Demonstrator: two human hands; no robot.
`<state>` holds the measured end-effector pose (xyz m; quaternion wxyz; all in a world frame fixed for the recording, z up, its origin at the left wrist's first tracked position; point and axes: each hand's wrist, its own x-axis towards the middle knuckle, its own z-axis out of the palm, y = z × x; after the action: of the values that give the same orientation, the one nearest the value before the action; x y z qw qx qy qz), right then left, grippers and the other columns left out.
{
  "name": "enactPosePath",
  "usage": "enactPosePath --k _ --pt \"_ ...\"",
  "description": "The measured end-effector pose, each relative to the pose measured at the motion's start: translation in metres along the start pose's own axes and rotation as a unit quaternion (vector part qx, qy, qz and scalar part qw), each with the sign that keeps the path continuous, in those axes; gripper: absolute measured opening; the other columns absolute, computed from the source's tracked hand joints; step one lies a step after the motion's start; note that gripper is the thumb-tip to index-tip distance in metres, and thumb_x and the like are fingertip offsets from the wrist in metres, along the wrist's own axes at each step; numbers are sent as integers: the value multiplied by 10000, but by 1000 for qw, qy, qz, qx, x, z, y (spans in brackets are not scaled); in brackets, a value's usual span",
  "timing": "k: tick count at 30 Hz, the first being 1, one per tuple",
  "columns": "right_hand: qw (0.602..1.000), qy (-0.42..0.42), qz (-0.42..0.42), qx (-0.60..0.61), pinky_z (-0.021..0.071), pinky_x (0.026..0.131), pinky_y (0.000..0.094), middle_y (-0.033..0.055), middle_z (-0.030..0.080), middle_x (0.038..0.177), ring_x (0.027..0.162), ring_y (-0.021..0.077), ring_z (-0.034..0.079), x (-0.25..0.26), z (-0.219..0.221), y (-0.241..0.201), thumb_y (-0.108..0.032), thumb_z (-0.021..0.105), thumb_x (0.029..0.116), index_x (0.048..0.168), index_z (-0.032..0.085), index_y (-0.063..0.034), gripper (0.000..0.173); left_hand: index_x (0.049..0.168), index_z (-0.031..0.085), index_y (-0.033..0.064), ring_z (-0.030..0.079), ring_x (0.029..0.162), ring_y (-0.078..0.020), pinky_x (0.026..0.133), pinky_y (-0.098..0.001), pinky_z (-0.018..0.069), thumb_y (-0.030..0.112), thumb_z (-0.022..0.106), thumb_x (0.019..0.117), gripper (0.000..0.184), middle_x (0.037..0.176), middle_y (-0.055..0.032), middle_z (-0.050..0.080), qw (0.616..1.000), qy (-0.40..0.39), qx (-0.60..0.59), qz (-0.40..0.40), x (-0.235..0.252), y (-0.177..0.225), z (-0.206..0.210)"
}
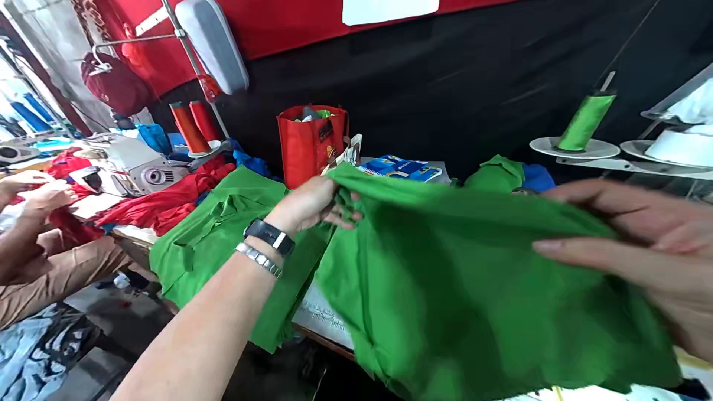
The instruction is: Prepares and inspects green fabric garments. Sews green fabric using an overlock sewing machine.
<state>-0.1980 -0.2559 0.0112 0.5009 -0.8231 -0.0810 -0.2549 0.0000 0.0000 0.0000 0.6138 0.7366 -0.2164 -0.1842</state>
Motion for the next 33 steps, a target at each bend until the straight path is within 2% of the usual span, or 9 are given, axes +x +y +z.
enactPosePath --k 3,6,8,10,13,18,22,26,33 --pt "997 -7 -44 59 591 596 175 -120 683 853 731 -22 672 -9 3 -34 23 659 746 1126 617 -163 425 1147 624 94 694 762 -133 664 -306 603 239 298 1124 357 921 -18 701 995 26 -38 88 -13 29 -2" --pt "949 -229 -85 200 571 885 178 -159 688 1189 1048 -55 644 -33 44 -42 -179 701 958 1296 613 -175 349 1037 679 115 659 709 -46 632 -238 570 174 371 1087 318 822 37 704 990 85 10 114 -32 11 -35" --pt "894 -359 -72 257 567 945 303 76 644 1276 1130 100 642 -46 80 -27 -186 696 965 1354 561 36 467 1166 713 97 691 832 -108 750 -341 595 189 423 1076 317 947 -29 734 981 139 114 76 -47 -26 -70" --pt "894 -408 -53 176 594 895 391 224 633 1235 1072 246 680 -52 107 6 -192 720 951 1319 574 96 490 1283 689 80 686 1048 -271 905 -529 548 93 489 1054 305 1161 -142 721 954 158 253 -7 -64 -78 -109" --pt "931 -360 55 32 573 926 432 244 627 1250 1085 308 672 -39 135 73 -98 659 963 1339 577 71 421 1331 662 76 603 1242 -381 1021 -634 462 -89 626 901 462 1352 -172 642 915 105 368 -128 -84 -149 -151" --pt "964 -167 190 -78 487 1063 453 260 581 1349 1231 343 602 20 171 144 -194 540 1068 1378 560 51 396 1311 668 91 606 1233 -207 982 -472 503 23 487 955 405 1414 -58 615 958 141 229 -100 -102 -184 -167" --pt "936 -156 189 -254 356 1115 598 298 576 1348 1305 458 511 34 206 170 -401 582 1037 1347 602 51 549 1422 541 31 591 1220 -201 935 -411 497 155 370 982 488 1491 -114 528 972 186 111 -88 -104 -189 -162" --pt "951 -150 62 -263 397 1065 641 321 643 1174 1195 510 570 21 223 193 -150 616 1016 1154 688 102 296 1428 543 49 592 1222 -306 982 -540 483 361 529 1052 489 1388 -170 599 950 241 161 -116 -103 -181 -143" --pt "991 44 112 58 546 709 320 69 661 833 726 108 623 -3 194 182 -92 641 993 1091 635 22 150 1365 627 22 508 1298 -518 1067 -756 298 374 684 970 532 1339 -303 597 832 181 480 -208 -62 -151 -99"
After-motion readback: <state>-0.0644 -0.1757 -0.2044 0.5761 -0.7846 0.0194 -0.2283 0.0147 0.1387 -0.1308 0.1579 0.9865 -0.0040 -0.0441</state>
